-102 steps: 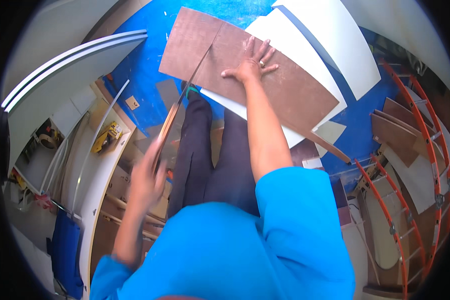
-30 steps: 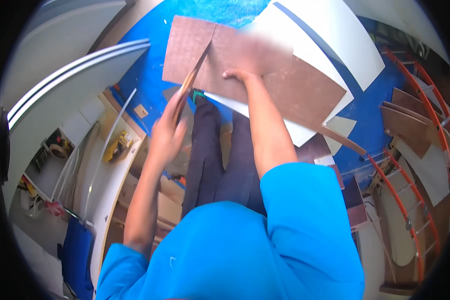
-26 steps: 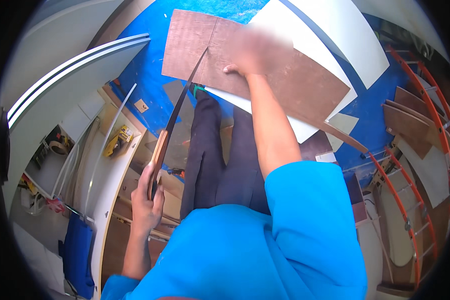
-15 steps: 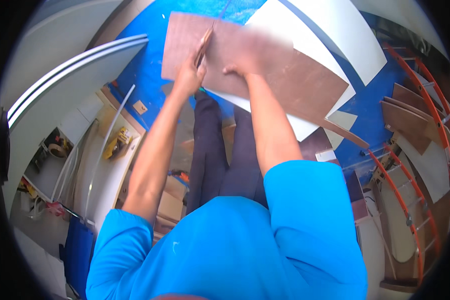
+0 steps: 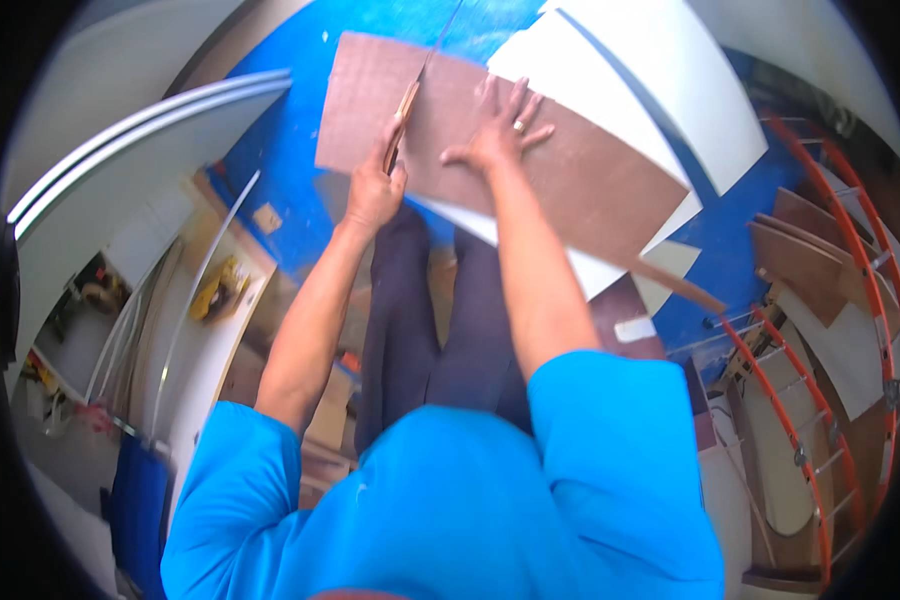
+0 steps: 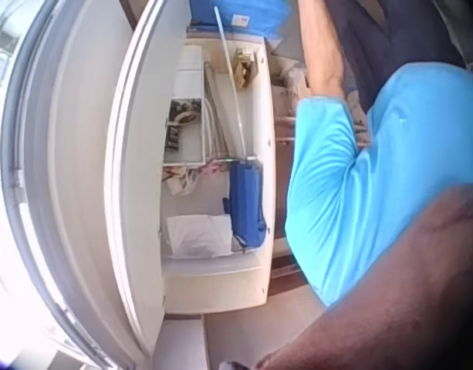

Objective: The person measures a piece of wood with a ruler and pencil, then cuts the wood using a circular saw and a hand saw.

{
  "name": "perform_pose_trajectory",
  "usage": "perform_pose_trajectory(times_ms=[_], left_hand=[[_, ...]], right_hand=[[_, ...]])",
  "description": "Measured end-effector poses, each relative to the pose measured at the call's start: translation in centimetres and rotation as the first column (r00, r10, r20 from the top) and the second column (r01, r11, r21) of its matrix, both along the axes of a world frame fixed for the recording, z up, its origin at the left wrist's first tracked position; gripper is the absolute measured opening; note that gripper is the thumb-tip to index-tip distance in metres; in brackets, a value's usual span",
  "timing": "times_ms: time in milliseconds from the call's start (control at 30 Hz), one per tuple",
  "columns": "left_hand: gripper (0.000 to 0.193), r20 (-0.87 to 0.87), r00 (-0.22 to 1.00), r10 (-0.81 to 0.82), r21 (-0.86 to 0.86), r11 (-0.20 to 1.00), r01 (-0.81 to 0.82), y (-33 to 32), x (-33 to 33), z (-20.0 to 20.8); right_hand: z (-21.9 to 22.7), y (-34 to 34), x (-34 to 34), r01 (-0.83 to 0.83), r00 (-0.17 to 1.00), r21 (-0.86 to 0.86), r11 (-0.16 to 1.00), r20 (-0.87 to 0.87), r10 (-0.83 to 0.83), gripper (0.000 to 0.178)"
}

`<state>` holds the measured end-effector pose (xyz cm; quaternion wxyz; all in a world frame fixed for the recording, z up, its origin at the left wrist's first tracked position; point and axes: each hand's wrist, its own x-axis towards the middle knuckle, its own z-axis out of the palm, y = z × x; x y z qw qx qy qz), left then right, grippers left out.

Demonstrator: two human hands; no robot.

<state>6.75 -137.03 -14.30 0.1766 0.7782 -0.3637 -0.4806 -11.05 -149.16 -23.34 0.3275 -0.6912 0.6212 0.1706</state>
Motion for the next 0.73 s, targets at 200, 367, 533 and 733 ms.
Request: perform_pose_trajectory(times_ms=[200,367,533,733], left_hand=[[0.069,-0.017,0.999,-0.031,-0.354,0.935,0.023,-1.8,-1.1,-3.5],[0.066,-0.093,0.990,-0.102,-0.379,0.924,0.060,-5.2,-0.1,-3.3],[0.057,0.059,0.986,-0.155,-0.107,0.981,0.161,-8.1,-1.7,-1.3],[0.050,0.062,0.969,-0.240,0.155,0.961,0.228,-7.6,-0.7,10.0]], right_hand=[[0.7,-0.6,-1.3,0.037,0.998,0.024,0.999,-0.061,-0.035,0.169],[1.6,0.3,-1.3,0.017,1.000,0.013,1.000,0.018,-0.017,0.170],[0.9,0.3,-1.5,0.011,1.000,0.088,0.996,-0.019,-0.009,0.169],[0.8,0.8,-1.2,0.011,1.000,0.116,0.993,-0.017,-0.009,0.171]])
